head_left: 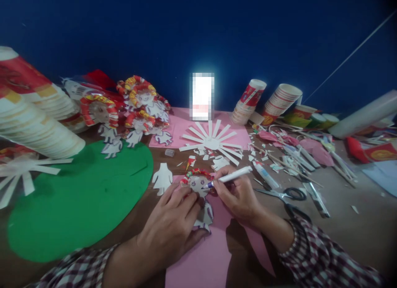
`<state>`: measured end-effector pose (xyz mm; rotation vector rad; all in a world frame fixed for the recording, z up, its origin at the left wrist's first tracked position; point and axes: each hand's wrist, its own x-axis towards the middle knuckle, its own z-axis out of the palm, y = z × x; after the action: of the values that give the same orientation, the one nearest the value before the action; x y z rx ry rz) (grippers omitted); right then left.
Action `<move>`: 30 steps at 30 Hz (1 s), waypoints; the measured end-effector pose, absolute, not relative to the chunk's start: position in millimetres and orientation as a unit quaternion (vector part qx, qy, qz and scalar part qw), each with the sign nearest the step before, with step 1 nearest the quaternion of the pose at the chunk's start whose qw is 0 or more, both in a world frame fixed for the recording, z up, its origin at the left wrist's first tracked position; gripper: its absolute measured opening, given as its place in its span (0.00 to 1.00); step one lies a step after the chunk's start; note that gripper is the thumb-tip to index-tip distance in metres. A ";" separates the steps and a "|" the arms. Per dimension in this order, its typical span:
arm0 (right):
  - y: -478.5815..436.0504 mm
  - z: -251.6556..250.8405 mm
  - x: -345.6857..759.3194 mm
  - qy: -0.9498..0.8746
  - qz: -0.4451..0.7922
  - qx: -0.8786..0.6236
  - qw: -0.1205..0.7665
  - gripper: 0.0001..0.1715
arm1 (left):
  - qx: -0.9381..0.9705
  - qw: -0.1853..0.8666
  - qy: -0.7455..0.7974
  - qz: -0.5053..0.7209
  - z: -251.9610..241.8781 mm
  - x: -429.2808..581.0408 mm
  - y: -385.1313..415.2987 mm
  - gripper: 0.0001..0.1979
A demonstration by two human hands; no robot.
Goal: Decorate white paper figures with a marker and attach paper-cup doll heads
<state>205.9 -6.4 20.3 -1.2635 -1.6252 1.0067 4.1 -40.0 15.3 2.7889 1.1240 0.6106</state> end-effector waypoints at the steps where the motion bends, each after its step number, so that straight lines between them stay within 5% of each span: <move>1: -6.1 20.1 206.1 -0.646 0.401 -0.502 0.411 0.05 | 0.908 0.036 0.367 0.199 15.4 4.0 -40.2 0.20; 30: -0.7 30.3 207.7 -0.554 0.319 -0.546 0.541 0.10 | 0.910 0.019 0.370 0.185 29.5 9.1 -38.8 0.14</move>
<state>207.7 -0.7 30.3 -1.2986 -1.3170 0.7587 9.1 -38.8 29.5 2.8263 1.1485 0.5749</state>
